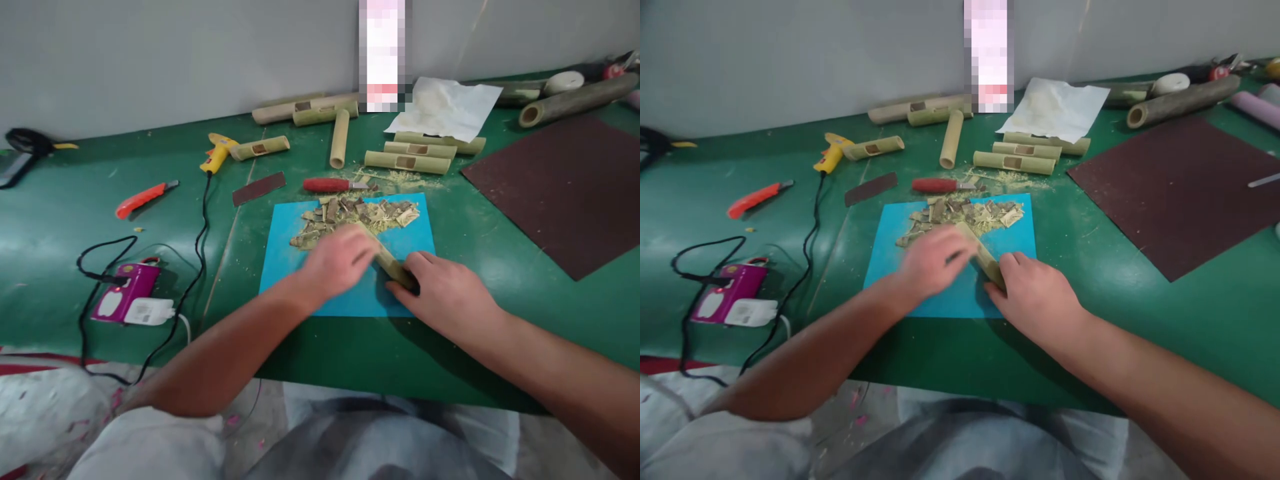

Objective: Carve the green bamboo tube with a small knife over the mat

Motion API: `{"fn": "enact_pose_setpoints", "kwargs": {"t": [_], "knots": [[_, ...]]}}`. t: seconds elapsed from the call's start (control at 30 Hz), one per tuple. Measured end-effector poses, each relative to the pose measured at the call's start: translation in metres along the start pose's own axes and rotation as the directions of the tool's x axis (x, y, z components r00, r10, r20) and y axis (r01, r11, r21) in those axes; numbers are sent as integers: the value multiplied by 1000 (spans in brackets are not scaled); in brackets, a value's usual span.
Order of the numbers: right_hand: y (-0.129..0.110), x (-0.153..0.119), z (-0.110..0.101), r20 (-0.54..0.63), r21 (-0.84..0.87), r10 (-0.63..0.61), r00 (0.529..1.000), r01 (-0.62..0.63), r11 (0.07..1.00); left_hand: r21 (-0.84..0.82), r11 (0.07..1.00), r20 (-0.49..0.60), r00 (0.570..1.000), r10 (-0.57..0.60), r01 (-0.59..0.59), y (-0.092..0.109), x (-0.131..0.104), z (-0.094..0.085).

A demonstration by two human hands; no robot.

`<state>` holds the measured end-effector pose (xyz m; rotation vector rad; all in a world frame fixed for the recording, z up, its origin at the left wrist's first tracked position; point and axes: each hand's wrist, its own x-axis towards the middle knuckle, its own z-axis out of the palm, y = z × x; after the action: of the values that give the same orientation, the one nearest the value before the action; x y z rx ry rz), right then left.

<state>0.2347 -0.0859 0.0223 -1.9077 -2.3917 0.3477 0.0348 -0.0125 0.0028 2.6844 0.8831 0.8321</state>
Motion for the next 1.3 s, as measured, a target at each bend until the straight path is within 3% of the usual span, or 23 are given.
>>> {"fn": "enact_pose_setpoints", "kwargs": {"t": [0.1, 0.23, 0.4, 0.53, 0.57, 0.73, 0.83, 1.0, 1.17, 1.3], "knots": [[0, 0, 0, -12, 4, -4, 1000, 4, 1000, 61, 996, -89, 994, -60, 65, -1, -1, -2], [0, 0, 1, -13, 13, -30, 999, 31, 999, -54, 998, 108, 993, 50, -44, 5, -3, 1], [1, 1, 1, -16, 18, -6, 1000, 6, 1000, 53, 998, -69, 997, -39, 43, 5, -2, 2], [1, 0, 1, -19, 0, -55, 998, 55, 998, -18, 999, 191, 980, 46, -43, 19, -4, 3], [1, -1, 1, -30, -11, -63, 998, 62, 998, -29, 999, 203, 978, 50, -45, 19, -5, 3], [1, -4, 2, -124, -48, -113, 986, 108, 993, 20, 997, -26, 997, -74, 75, -8, -2, -6], [3, -4, 3, -200, -62, -156, 967, 146, 987, 32, 993, -49, 993, -108, 110, -18, -2, -8], [5, -2, -1, -350, -180, -215, 912, 160, 971, 54, 986, -110, 982, -153, 159, -17, 1, -5], [3, -2, -1, -242, -164, -168, 956, 130, 978, 83, 980, -106, 980, -169, 178, -24, 4, -3], [1, -3, 1, -152, -118, -114, 982, 96, 988, 89, 985, -85, 987, -137, 145, -10, 2, 0]]}}
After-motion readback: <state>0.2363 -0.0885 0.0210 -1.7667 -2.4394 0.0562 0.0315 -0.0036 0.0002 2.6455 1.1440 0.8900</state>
